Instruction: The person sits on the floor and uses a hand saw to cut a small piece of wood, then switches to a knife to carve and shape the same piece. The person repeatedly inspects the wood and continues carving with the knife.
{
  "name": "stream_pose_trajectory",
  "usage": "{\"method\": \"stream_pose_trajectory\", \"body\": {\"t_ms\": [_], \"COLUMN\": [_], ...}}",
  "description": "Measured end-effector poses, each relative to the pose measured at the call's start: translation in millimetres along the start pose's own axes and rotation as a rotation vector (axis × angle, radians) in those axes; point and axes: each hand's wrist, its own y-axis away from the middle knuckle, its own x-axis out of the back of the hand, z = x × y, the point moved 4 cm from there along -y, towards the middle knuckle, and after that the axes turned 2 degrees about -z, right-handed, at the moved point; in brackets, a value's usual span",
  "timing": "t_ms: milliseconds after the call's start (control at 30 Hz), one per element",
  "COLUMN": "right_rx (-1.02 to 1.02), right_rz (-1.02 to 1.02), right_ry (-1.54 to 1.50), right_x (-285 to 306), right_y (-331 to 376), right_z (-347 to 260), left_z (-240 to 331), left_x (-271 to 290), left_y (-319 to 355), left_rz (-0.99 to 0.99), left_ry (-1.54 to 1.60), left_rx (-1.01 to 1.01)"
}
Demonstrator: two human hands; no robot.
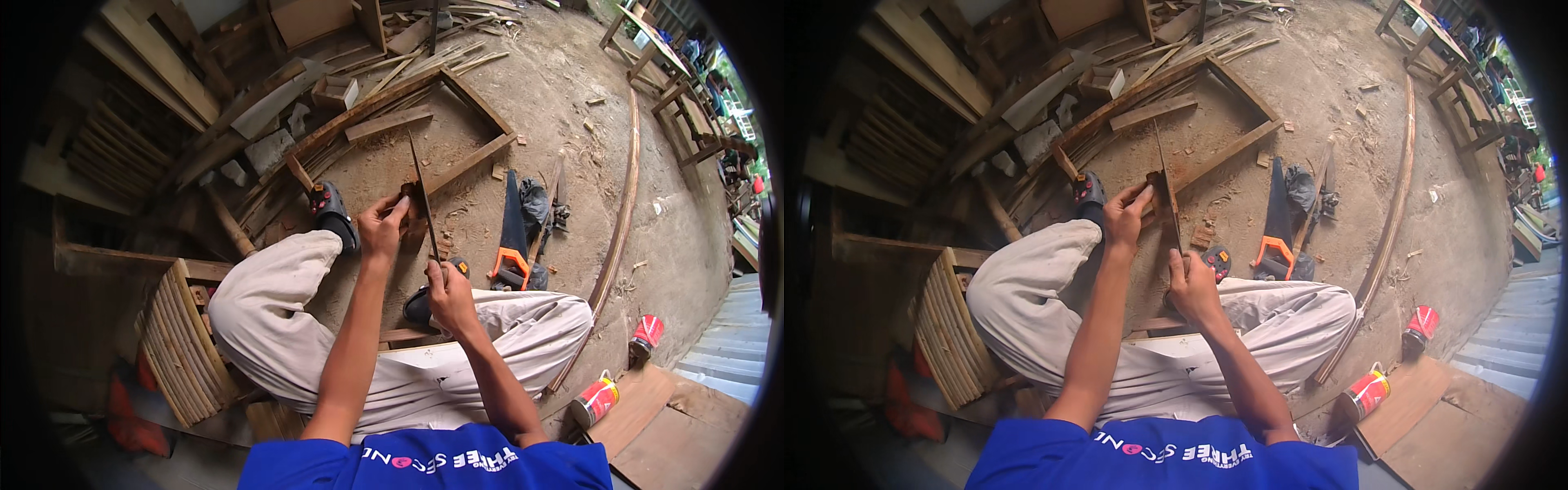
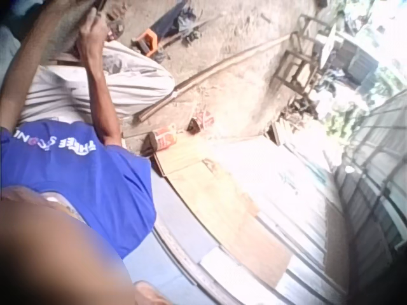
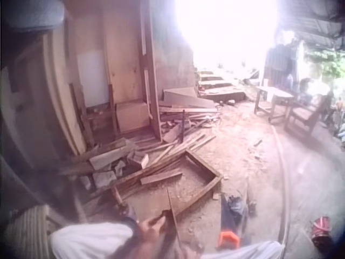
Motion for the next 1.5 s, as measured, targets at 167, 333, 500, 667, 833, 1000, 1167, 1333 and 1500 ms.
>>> {"method": "stream_pose_trajectory", "body": {"t_ms": [167,333,500,667,833,1000,1167,1333,1500], "right_rx": [-0.34,-0.316,-0.287,-0.401,-0.415,0.101,0.392,-0.226,-0.615], "right_rz": [-0.132,-0.131,-0.087,-0.179,-0.171,0.041,0.119,-0.123,-0.191], "right_ry": [-0.251,-0.313,-0.283,-0.915,-0.66,-0.478,-0.327,-0.338,-0.922], "right_x": [1,29,16,-9,0,36,35,-2,11], "right_y": [-6,0,14,10,0,12,24,0,4], "right_z": [15,-24,-6,23,-4,-64,-56,15,1], "left_z": [5,5,-3,1,4,4,4,5,2], "left_x": [-6,-6,-8,-6,-2,-9,-10,-9,-9], "left_y": [-1,-1,7,-5,-9,-2,1,3,-1], "left_rz": [0.006,-0.017,-0.038,-0.025,-0.014,-0.011,-0.004,-0.032,-0.005], "left_ry": [0.035,0.04,0.081,-0.057,-0.054,0.023,0.014,0.003,0.032], "left_rx": [-0.057,-0.026,-0.013,-0.066,0.076,0.041,0.039,-0.012,0.029]}}
